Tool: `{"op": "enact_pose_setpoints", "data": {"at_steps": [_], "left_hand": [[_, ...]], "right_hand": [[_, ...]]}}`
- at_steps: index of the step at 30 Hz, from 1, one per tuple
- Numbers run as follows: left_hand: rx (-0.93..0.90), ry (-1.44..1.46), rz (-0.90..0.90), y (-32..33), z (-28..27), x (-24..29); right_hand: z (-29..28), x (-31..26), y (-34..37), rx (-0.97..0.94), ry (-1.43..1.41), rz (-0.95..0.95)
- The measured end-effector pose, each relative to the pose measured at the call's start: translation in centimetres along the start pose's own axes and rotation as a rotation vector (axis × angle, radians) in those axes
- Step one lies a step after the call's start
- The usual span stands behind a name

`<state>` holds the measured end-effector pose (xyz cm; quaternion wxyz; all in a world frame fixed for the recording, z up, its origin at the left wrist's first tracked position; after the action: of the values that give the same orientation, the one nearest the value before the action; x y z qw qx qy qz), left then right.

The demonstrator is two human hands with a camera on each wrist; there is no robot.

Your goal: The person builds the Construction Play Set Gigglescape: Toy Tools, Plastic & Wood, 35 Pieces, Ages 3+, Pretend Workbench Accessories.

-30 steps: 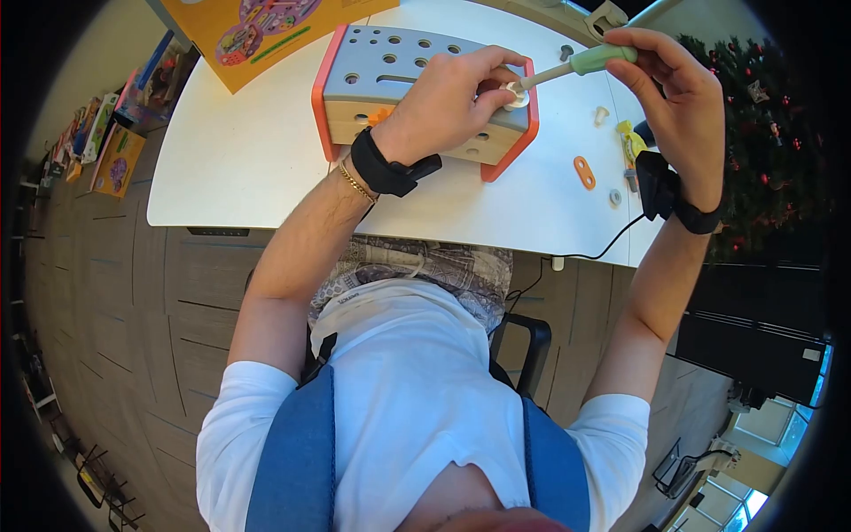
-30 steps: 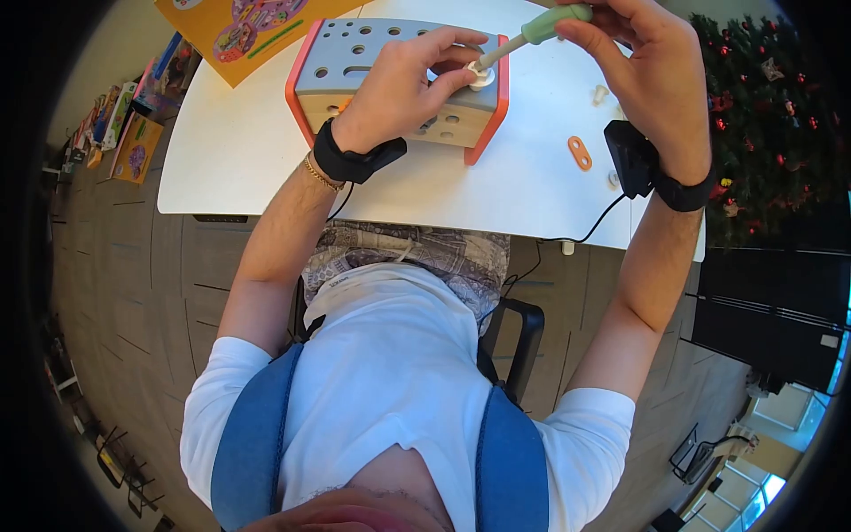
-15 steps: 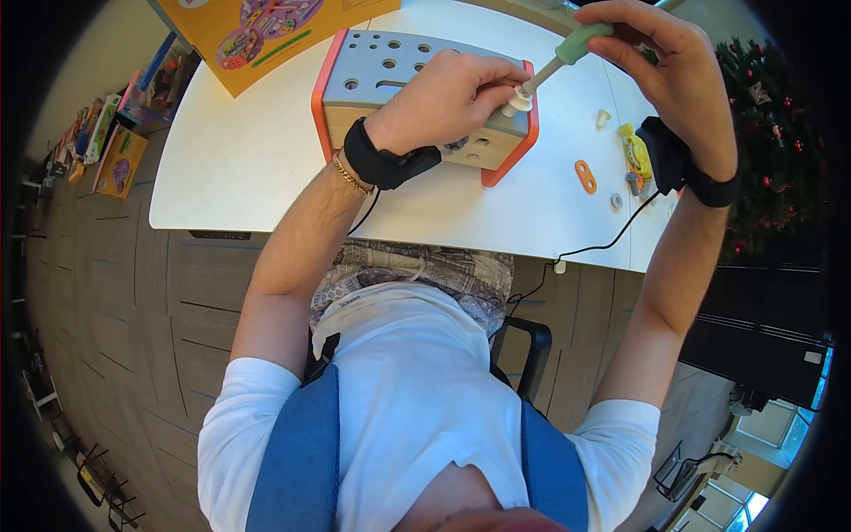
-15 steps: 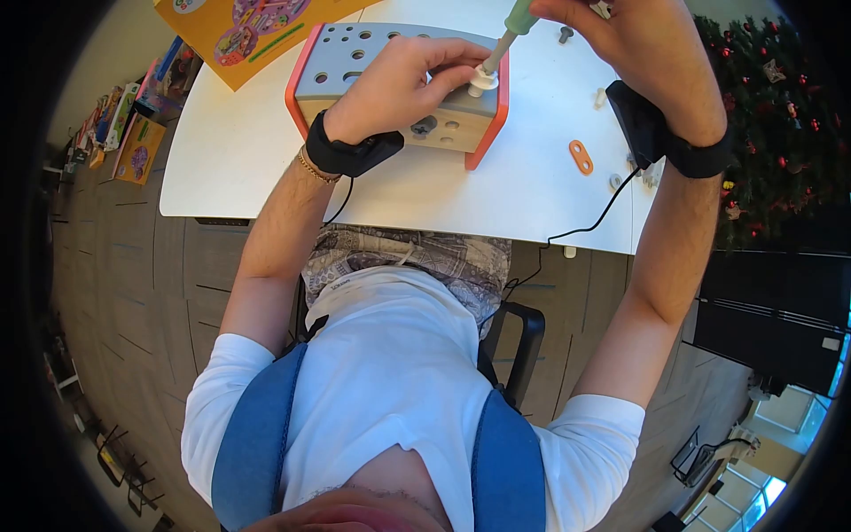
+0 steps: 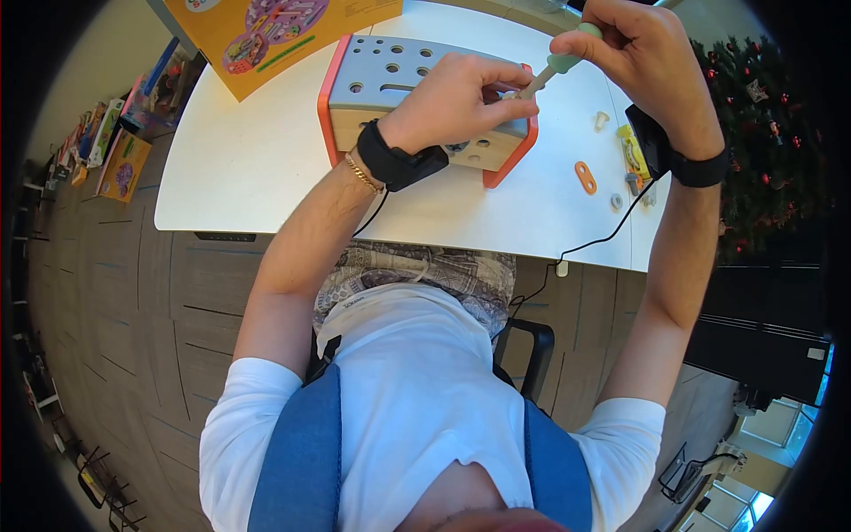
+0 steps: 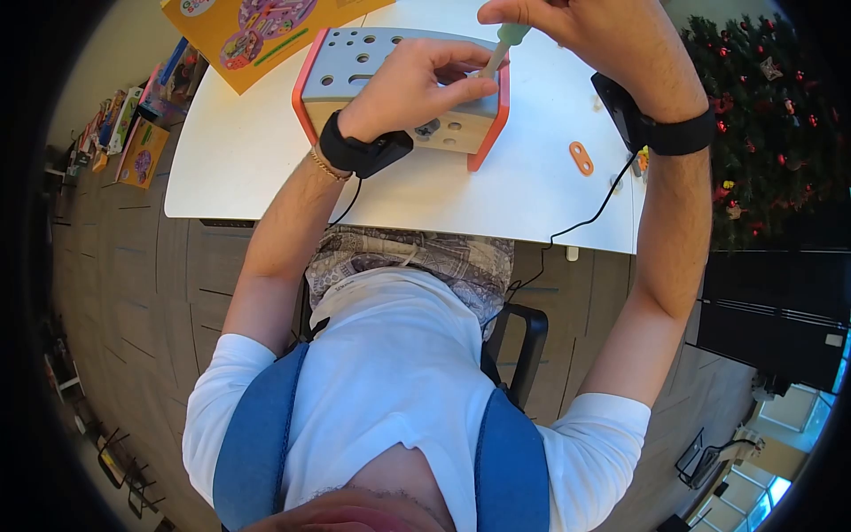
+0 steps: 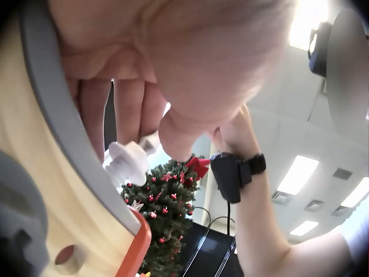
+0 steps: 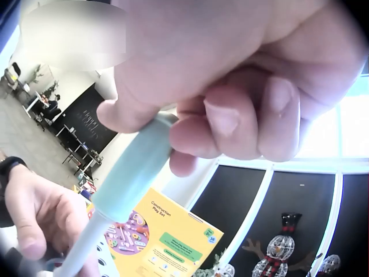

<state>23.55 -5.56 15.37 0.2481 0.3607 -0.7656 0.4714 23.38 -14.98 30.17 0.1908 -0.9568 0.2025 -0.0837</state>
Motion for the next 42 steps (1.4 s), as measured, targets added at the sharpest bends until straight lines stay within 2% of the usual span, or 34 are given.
{"op": "enact_pose_setpoints", "data": {"at_steps": [1, 3, 4, 6, 7, 9, 13, 15, 16, 18, 19, 21, 22, 23, 25, 26, 27, 29, 33, 35, 36, 38, 39, 41, 42], "left_hand": [[0.003, 0.0, -0.004, -0.1, 0.2, 0.0], [0.004, -0.078, -0.057, -0.5, 0.2, -0.7], [0.009, -0.08, -0.057, -0.6, 0.0, -0.9], [0.003, -0.04, -0.044, -0.5, 0.1, -1.2], [0.005, -0.039, -0.046, -0.5, 0.2, -1.3], [0.021, -0.08, -0.006, -0.5, 0.3, -1.1], [0.024, -0.129, -0.012, -0.3, 0.3, -0.1], [0.026, -0.131, -0.048, -0.1, 0.4, -0.5], [0.027, -0.133, -0.052, -0.1, 0.6, -0.7], [0.116, -0.112, 0.052, -0.1, 0.1, -0.2], [0.119, -0.122, 0.045, 0.0, 0.1, -0.2], [0.121, -0.137, 0.05, 0.0, 0.1, 0.0], [0.123, -0.144, 0.047, 0.0, 0.0, 0.0], [0.114, -0.145, 0.036, 0.0, -0.1, -0.1], [0.102, -0.137, 0.009, 0.1, 0.1, -0.3], [0.106, -0.134, 0.005, 0.2, 0.2, -0.4], [0.083, -0.162, 0.0, 0.1, 0.4, -0.5], [0.058, -0.191, -0.002, 0.0, 0.7, -0.5], [0.059, -0.196, 0.008, 0.0, 0.8, -0.7], [0.065, -0.192, -0.001, 0.1, 0.6, -0.8], [0.057, -0.217, 0.006, 0.1, 0.7, -0.7], [0.045, -0.241, 0.016, 0.0, 0.8, -0.6], [0.054, -0.235, 0.004, 0.0, 0.8, -0.7], [0.056, -0.226, -0.004, 0.0, 0.8, -0.8], [0.047, -0.231, -0.02, 0.0, 0.8, -0.9]], "right_hand": [[0.6, -1.1, -0.3, -0.003, -0.003, -0.003], [-1.2, -4.7, -0.5, 0.329, 0.135, -0.007], [-1.7, -5.2, -0.2, 0.33, 0.135, -0.011], [-1.8, -4.5, -0.2, 0.2, -0.118, 0.058], [-2.5, -3.0, -0.2, 0.197, -0.119, 0.056], [0.2, 0.9, -0.4, -0.272, -0.128, 0.078], [-0.3, 0.7, -1.1, -0.25, -0.134, 0.188], [0.4, 0.6, -0.5, -0.393, -0.298, 0.124], [0.5, 0.2, -0.7, -0.394, -0.301, 0.121], [0.6, 0.7, -1.1, -0.37, -0.179, 0.321], [0.8, 0.3, -1.0, -0.368, -0.186, 0.311], [0.3, -1.5, -1.2, -0.272, 0.125, 0.108], [1.5, 1.0, -1.0, -0.453, -0.076, 0.238], [0.4, 0.0, -1.5, -0.451, -0.078, 0.233], [-0.2, -1.9, -1.0, -0.564, -0.244, 0.351], [0.9, 0.2, 0.0, -0.388, -0.296, 0.003], [1.3, 1.8, -0.3, -0.388, -0.297, 0.003], [2.2, 2.5, -0.5, -0.457, 0.021, -0.066], [1.9, 0.5, -0.7, -0.415, 0.053, -0.066], [1.1, -0.8, -0.6, -0.315, -0.208, -0.088], [1.2, 0.0, -0.9, -0.317, -0.209, -0.09], [2.6, 1.1, -1.4, -0.511, 0.087, -0.116], [2.4, 1.1, -0.9, -0.511, 0.087, -0.111], [1.0, -2.8, -1.4, -0.448, -0.027, -0.053], [0.7, -2.1, -1.6, -0.448, -0.023, -0.048]]}}
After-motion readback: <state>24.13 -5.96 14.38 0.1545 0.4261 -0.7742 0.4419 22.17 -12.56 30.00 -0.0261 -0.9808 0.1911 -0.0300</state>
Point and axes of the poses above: each hand's wrist, its own y-axis away from the middle knuckle, its own z-axis out of the palm, x = y × z, the point moved 9 cm from there along -y, towards the middle knuckle, and after that the axes turned 4 degrees about -x, right-handed, at the moved point
